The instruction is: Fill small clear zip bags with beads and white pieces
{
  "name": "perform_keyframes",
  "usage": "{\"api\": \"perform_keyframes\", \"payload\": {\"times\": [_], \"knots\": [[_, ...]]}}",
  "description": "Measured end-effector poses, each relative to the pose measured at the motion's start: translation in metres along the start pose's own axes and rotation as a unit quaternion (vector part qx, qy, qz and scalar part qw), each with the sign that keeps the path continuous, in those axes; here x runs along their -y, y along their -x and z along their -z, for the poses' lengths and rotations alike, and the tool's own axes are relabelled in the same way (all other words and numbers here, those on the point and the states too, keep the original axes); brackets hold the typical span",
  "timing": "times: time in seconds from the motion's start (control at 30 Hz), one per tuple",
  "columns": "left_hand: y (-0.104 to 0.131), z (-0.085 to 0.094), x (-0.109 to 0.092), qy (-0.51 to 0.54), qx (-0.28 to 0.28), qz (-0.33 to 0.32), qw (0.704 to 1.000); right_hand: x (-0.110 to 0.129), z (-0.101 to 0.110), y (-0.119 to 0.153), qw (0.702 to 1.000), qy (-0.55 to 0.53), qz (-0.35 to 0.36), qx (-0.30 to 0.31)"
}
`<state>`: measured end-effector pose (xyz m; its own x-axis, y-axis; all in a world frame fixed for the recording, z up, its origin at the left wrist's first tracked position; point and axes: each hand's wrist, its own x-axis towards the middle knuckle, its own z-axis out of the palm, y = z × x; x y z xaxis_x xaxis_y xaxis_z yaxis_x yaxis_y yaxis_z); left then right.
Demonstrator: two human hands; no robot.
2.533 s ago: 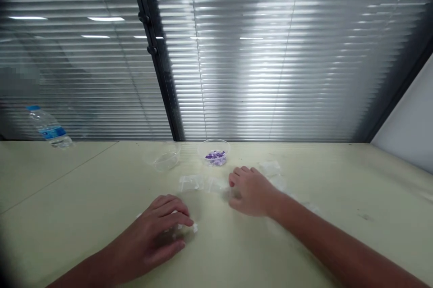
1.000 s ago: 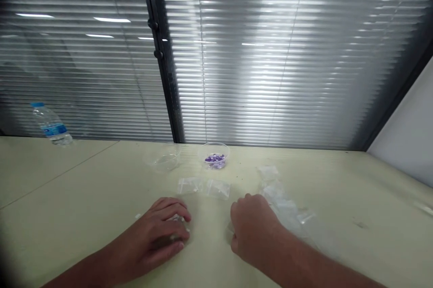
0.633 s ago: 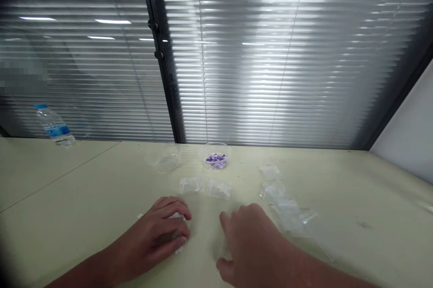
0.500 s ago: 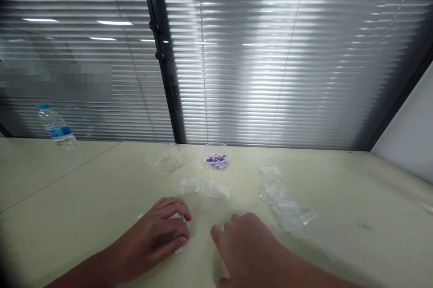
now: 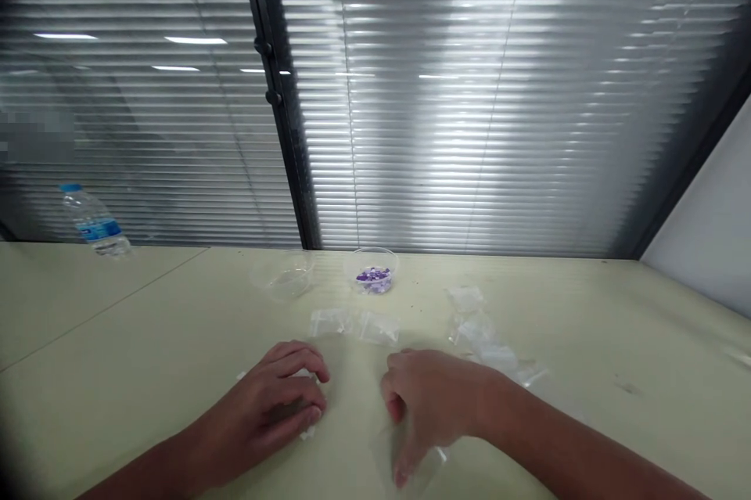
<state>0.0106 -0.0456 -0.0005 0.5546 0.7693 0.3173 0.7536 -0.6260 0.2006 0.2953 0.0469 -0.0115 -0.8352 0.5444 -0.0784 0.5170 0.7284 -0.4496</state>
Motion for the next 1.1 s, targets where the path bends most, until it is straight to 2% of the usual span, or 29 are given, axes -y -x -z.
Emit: {"api": "perform_keyframes", "payload": {"times": [0.17, 0.23, 0.3, 0.33, 0.37, 0.43, 0.5, 0.53, 0.6, 0.7, 0.8, 0.83, 0.9, 1.0, 1.03, 1.1], "knots": [[0.001, -0.003, 0.003, -0.007, 0.003, 0.005, 1.000, 0.013, -0.002, 0.006, 1.000, -0.007, -0.004, 0.000], [0.002, -0.002, 0.004, -0.011, -0.003, 0.001, 1.000, 0.013, -0.003, 0.002, 0.998, -0.068, 0.010, 0.009], [0.003, 0.001, 0.002, -0.016, -0.012, -0.008, 1.000, 0.011, -0.009, -0.008, 0.981, -0.194, 0.008, 0.020], [0.003, 0.002, -0.001, -0.019, -0.019, -0.014, 1.000, 0.011, -0.014, -0.015, 0.963, -0.268, -0.005, 0.016], [0.003, 0.004, -0.005, -0.021, -0.024, -0.020, 0.999, 0.011, -0.020, -0.023, 0.941, -0.338, -0.014, -0.013], [0.003, 0.007, -0.015, -0.028, -0.039, -0.036, 0.998, 0.014, -0.034, -0.037, 0.881, -0.461, -0.038, -0.098], [0.004, 0.006, -0.026, -0.037, -0.053, -0.053, 0.996, 0.020, -0.046, -0.047, 0.830, -0.536, -0.073, -0.136], [0.004, 0.005, -0.030, -0.044, -0.062, -0.061, 0.995, 0.023, -0.051, -0.050, 0.820, -0.547, -0.079, -0.148], [0.003, 0.000, -0.035, -0.062, -0.082, -0.071, 0.992, 0.027, -0.057, -0.052, 0.823, -0.539, -0.074, -0.163], [0.003, -0.009, -0.032, -0.083, -0.109, -0.075, 0.988, 0.028, -0.060, -0.051, 0.845, -0.506, -0.059, -0.163], [0.003, -0.012, -0.023, -0.077, -0.132, -0.046, 0.987, 0.023, -0.062, -0.050, 0.852, -0.502, -0.051, -0.140], [0.004, -0.012, -0.019, -0.071, -0.143, -0.026, 0.987, 0.021, -0.063, -0.049, 0.852, -0.500, -0.036, -0.150], [0.004, -0.012, -0.012, -0.046, -0.162, 0.030, 0.985, 0.018, -0.065, -0.047, 0.855, -0.466, 0.008, -0.229], [0.005, -0.013, -0.003, 0.034, -0.165, 0.122, 0.978, 0.020, -0.064, -0.041, 0.852, -0.316, 0.113, -0.401], [0.005, -0.014, -0.001, 0.060, -0.159, 0.144, 0.975, 0.022, -0.063, -0.038, 0.848, -0.260, 0.149, -0.438], [0.005, -0.016, 0.002, 0.090, -0.150, 0.168, 0.970, 0.027, -0.061, -0.035, 0.840, -0.178, 0.207, -0.469]]}}
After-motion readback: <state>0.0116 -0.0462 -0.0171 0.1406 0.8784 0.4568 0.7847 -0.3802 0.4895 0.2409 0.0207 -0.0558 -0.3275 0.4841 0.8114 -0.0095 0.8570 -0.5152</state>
